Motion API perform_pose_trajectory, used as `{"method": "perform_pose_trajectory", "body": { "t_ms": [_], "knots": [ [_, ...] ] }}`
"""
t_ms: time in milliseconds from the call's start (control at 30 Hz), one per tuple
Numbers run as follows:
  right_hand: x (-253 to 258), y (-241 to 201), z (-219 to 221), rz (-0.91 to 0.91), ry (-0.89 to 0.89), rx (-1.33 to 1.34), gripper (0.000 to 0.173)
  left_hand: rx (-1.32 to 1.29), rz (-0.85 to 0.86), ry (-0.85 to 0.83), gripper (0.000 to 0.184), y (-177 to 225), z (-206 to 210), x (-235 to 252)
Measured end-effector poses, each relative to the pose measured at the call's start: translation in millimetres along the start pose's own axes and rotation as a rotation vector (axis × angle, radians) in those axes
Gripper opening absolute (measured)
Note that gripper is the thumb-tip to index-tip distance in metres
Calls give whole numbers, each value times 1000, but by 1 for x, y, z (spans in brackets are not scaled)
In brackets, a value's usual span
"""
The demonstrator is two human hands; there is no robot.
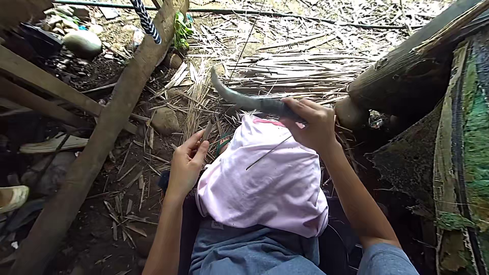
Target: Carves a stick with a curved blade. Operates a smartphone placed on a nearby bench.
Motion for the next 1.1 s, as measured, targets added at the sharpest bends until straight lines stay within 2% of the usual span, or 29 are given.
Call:
{"method": "perform_pose_trajectory", "body": {
  "t_ms": [100, 333, 567, 800, 1100],
  "knots": [
    [-22, -17, 15, -90, -49, 55, 34, 40, 63, -7, 35, 3, 3, -6],
    [-25, 25, -9, 115, 35, -46, 36, 106, 124, -20, 33, 8, 5, -11],
    [-41, -8, -7, -34, 5, 36, 33, 150, 231, 16, 34, 13, 11, -17],
    [-47, 10, -18, 68, 32, -3, 34, 297, 363, 94, 35, 17, 14, -22],
    [-62, 55, -48, 225, 173, -92, 36, 236, 380, 46, 33, 21, 13, -25]
  ]
}}
Point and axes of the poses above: each hand's wrist, its own x-axis towards the middle knuckle, its own z-axis out of the palm, y = z × x, the point moved 3 cm from there along x, towards the middle knuckle, and after that the axes turned 11 degrees about -z, right-handed, at the moved point
